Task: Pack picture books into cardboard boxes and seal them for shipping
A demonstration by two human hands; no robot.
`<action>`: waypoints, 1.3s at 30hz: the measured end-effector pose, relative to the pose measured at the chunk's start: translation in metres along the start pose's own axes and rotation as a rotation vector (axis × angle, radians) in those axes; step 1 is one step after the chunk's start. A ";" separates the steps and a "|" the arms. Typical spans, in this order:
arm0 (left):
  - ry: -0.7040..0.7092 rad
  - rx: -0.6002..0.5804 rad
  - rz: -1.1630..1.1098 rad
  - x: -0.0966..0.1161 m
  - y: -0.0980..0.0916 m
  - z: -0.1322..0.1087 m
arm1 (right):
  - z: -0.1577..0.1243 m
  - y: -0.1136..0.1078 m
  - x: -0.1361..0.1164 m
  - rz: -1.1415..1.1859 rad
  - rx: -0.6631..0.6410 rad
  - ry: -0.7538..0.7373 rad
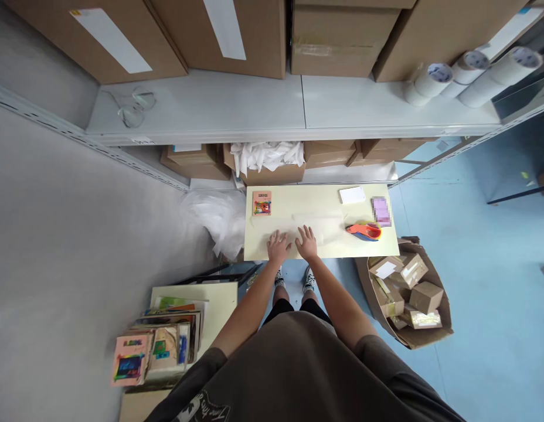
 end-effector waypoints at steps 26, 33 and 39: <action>0.175 -0.003 0.007 -0.049 0.008 -0.013 | -0.002 -0.026 0.017 -0.162 -0.330 0.097; 0.217 -0.010 0.058 -0.044 0.011 -0.018 | -0.009 -0.025 0.027 -0.149 -0.249 0.097; 0.155 -0.016 0.081 -0.042 0.002 -0.016 | -0.010 -0.021 0.021 -0.115 -0.208 0.128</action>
Point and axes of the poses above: each hand's wrist, its own z-axis towards the middle knuckle, its own y-axis out of the palm, x = y × z, the point moved 1 cm from there along z, towards the middle knuckle, and after that the axes turned 8 degrees about -y, right-handed, at the moved point
